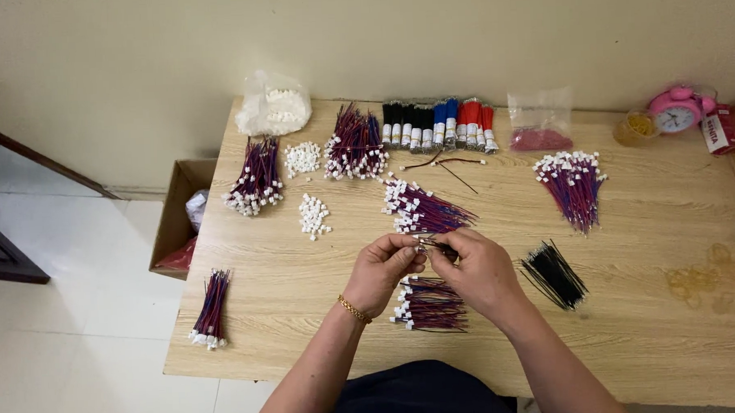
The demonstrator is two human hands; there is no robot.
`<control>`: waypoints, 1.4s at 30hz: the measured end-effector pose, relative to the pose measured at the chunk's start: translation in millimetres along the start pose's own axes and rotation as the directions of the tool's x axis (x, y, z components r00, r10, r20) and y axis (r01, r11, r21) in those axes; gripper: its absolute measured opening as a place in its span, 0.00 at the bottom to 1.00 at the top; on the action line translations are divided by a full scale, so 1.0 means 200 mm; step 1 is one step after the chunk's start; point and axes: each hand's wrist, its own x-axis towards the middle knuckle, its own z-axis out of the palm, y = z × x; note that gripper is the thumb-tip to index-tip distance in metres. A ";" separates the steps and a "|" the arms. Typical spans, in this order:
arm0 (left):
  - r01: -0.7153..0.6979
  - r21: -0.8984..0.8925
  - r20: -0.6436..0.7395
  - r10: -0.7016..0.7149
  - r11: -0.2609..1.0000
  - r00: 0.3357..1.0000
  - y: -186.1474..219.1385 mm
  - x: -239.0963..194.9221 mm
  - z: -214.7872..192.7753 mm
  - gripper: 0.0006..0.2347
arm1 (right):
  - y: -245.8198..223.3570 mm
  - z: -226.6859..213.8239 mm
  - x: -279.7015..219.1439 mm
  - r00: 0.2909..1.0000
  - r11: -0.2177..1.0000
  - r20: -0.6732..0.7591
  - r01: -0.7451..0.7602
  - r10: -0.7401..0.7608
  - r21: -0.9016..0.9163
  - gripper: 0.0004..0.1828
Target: The person sits at a wooden table and repeatedly picks up small white beads and thin dark sticks. They insert the beads onto the sticks and place the finished items into a pile on the table. The workspace contains organized bundles of sticks and loose beads.
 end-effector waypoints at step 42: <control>-0.023 0.987 0.047 0.147 -0.161 0.988 -0.54 0.51 -0.29 0.05 | 0.73 0.20 0.05 0.915 0.726 0.119 -0.380 0.385 0.573 0.09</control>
